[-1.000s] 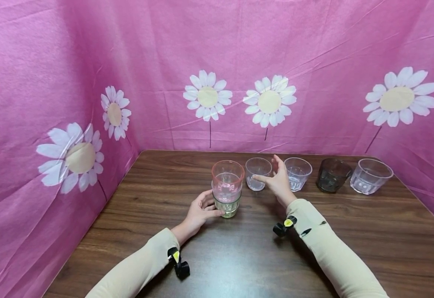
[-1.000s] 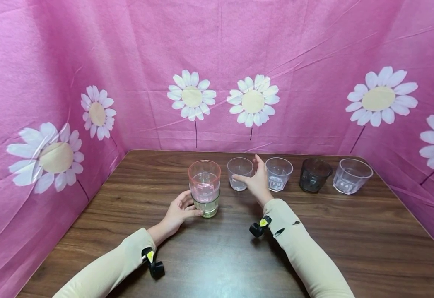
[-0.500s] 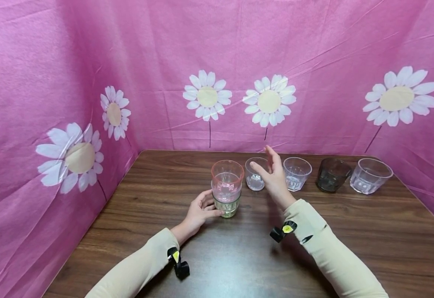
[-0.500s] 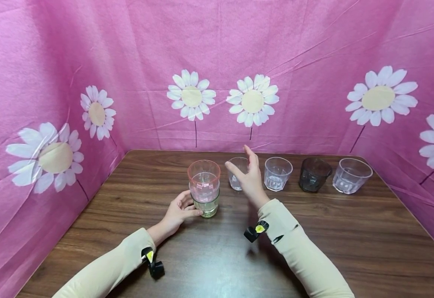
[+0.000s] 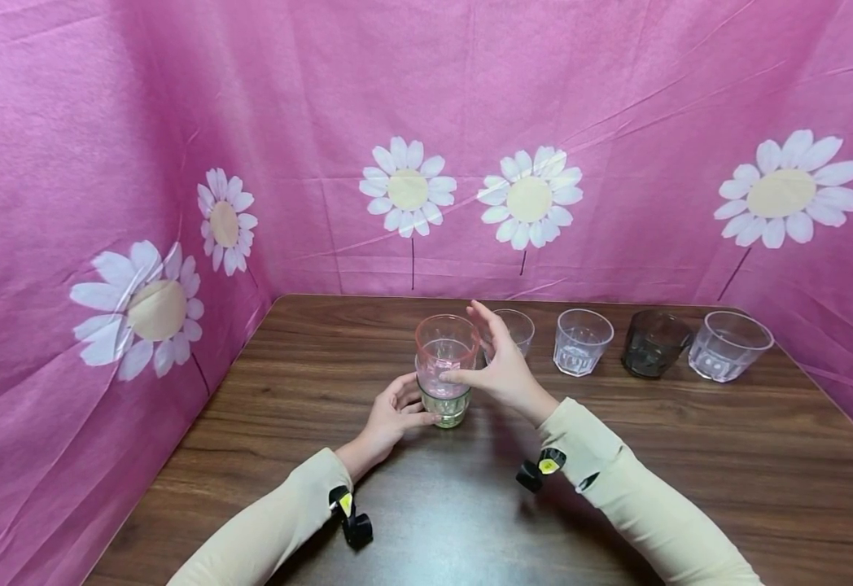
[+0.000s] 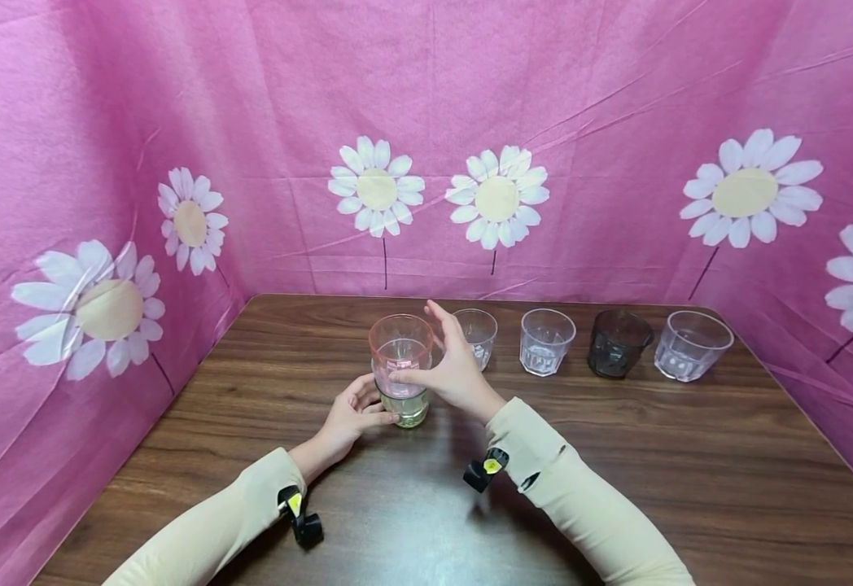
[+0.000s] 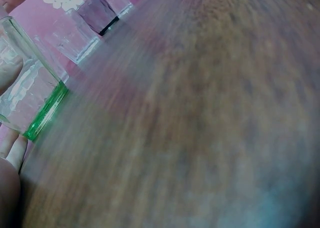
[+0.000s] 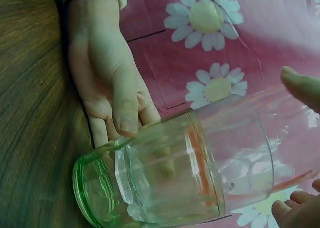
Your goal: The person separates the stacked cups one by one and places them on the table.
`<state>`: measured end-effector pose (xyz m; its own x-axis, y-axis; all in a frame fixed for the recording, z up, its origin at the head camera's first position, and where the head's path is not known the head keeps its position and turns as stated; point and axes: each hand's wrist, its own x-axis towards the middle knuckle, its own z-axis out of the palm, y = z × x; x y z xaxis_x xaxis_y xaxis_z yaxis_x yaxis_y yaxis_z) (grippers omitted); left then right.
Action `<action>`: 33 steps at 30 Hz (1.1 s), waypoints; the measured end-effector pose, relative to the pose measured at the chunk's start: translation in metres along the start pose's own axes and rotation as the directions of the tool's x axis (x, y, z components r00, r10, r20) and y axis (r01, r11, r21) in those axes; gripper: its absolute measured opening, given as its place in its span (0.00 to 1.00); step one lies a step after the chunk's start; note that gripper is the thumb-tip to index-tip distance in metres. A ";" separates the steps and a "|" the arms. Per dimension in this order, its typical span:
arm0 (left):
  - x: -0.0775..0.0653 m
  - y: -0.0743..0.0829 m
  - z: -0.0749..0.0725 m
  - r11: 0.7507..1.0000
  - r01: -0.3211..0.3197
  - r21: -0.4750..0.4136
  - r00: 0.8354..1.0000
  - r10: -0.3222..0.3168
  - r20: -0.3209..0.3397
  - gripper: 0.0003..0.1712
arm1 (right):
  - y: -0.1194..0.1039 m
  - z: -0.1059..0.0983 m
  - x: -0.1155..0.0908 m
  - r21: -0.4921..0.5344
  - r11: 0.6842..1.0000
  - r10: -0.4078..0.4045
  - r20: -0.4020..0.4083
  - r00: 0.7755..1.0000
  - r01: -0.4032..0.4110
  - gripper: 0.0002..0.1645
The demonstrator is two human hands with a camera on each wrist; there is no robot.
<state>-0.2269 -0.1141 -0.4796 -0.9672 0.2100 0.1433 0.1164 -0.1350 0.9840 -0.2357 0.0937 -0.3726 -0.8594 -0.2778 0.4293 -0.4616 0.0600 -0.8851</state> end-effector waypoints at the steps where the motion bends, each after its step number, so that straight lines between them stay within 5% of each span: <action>1: 0.000 0.000 0.000 1.000 -0.002 -0.001 1.000 0.002 -0.001 0.41 | 0.000 0.001 0.000 -0.014 1.000 0.007 0.009 1.000 -0.007 0.64; 33: -0.001 0.000 0.001 1.000 0.006 -0.006 1.000 -0.006 -0.010 0.41 | -0.018 -0.004 0.005 -0.062 0.997 -0.044 -0.002 0.999 0.044 0.59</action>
<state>-0.2259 -0.1132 -0.4794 -0.9701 0.2007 0.1364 0.1095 -0.1394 0.9842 -0.2330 0.0953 -0.3536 -0.8388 -0.2781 0.4681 -0.5114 0.1073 -0.8526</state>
